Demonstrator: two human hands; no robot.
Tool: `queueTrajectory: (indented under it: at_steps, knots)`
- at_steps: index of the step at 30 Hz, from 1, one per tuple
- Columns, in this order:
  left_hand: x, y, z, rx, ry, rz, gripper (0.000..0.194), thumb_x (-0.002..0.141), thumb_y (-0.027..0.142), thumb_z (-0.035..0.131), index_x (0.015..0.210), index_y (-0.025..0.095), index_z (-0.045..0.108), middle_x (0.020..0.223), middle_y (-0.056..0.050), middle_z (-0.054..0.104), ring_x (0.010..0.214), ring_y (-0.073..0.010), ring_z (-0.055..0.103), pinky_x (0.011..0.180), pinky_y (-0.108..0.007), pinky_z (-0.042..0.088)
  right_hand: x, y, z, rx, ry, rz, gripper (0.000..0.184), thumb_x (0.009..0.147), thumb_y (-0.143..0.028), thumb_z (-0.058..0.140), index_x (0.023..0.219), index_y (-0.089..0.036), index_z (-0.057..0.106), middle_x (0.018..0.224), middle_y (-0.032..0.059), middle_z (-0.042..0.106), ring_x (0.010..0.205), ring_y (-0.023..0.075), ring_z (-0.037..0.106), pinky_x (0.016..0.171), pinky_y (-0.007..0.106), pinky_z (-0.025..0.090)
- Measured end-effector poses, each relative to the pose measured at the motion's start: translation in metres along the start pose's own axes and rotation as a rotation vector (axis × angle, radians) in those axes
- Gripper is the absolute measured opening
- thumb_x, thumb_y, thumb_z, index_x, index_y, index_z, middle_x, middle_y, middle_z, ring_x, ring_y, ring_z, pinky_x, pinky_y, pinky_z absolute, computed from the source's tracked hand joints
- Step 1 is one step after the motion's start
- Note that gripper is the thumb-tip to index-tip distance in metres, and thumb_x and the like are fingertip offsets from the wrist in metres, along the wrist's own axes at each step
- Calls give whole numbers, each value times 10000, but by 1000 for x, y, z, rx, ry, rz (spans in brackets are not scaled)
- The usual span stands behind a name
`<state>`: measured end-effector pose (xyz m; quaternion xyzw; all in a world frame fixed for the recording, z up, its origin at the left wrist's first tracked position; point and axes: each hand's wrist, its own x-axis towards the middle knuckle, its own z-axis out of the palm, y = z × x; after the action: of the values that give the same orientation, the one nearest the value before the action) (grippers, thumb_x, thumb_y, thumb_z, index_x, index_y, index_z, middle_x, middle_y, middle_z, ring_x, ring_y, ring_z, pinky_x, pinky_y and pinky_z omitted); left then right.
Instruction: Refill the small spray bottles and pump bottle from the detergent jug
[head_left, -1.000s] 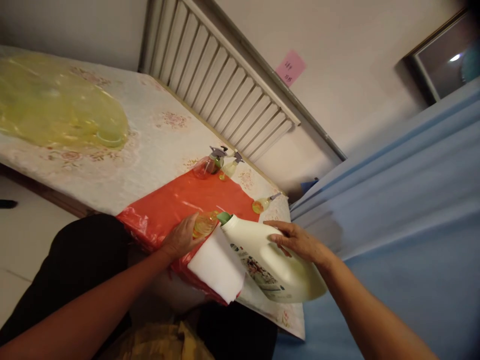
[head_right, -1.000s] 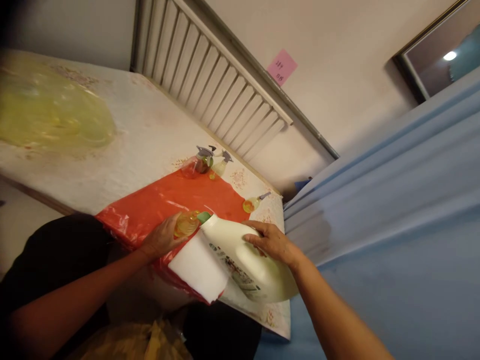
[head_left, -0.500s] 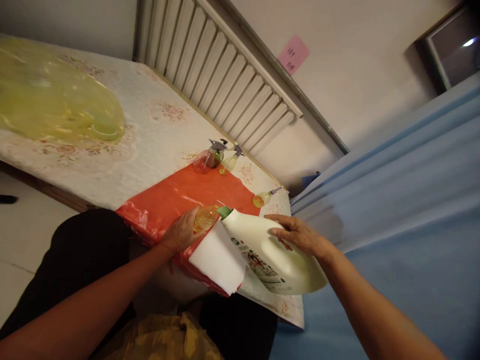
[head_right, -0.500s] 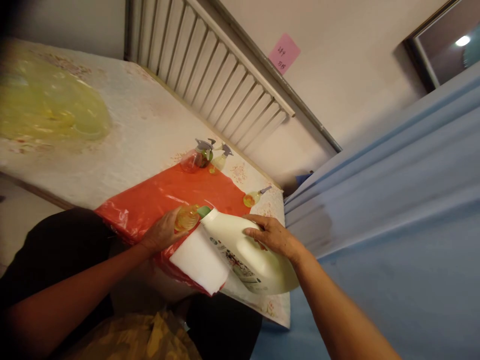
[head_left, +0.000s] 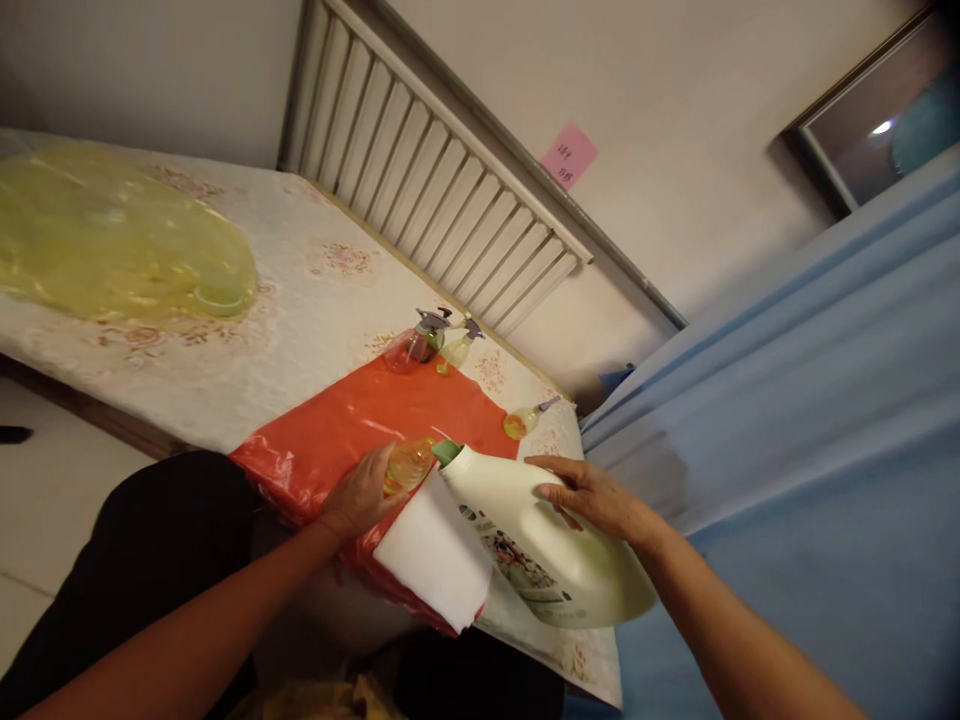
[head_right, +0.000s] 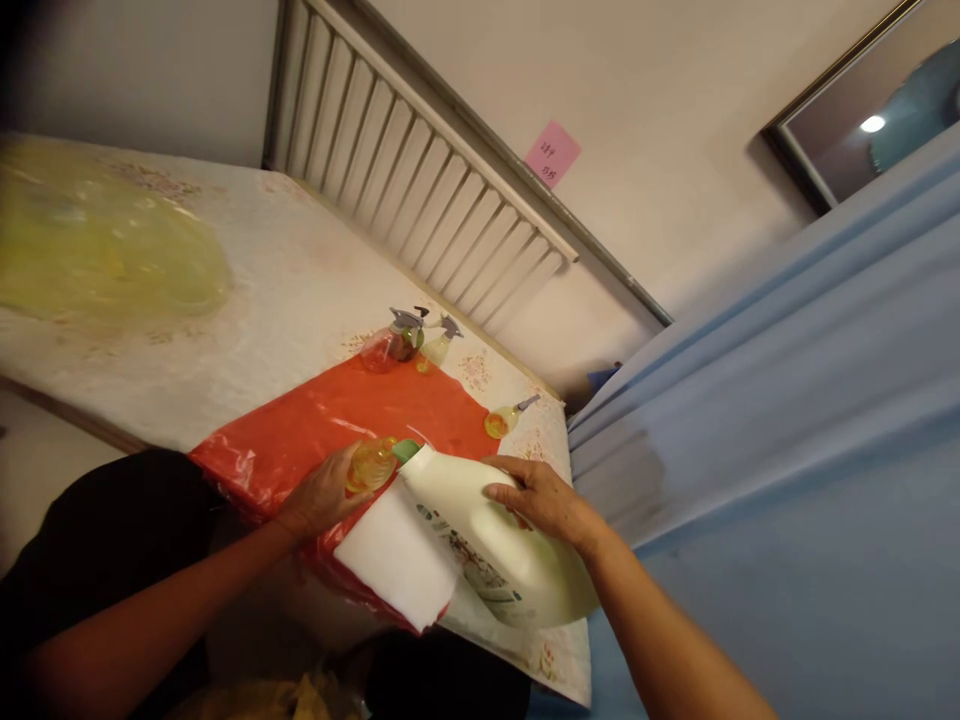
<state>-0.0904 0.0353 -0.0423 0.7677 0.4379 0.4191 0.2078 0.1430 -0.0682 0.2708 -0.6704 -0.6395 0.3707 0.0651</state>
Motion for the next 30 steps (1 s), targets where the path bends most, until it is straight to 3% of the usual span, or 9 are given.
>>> queueTrajectory:
  at_steps: [9,30]
  knots:
    - [-1,-2,3,35,-2,-10,800,829,582,600,1436,142,323,1359,-217,578,1267,-350,563,1049,-486,469,0,-6,0,-9,-4,-7,523,896,-485,597,1313,-169,595,636,-45,499,468,76,440,441,197,361]
    - [-3,-8,6,42,12,11,770,833,485,624,1448,150,305,1354,-212,589,1247,-345,579,1017,-488,496,2,-3,1,23,-10,-19,521,895,-480,611,1308,-163,599,639,-42,511,471,76,447,445,197,396]
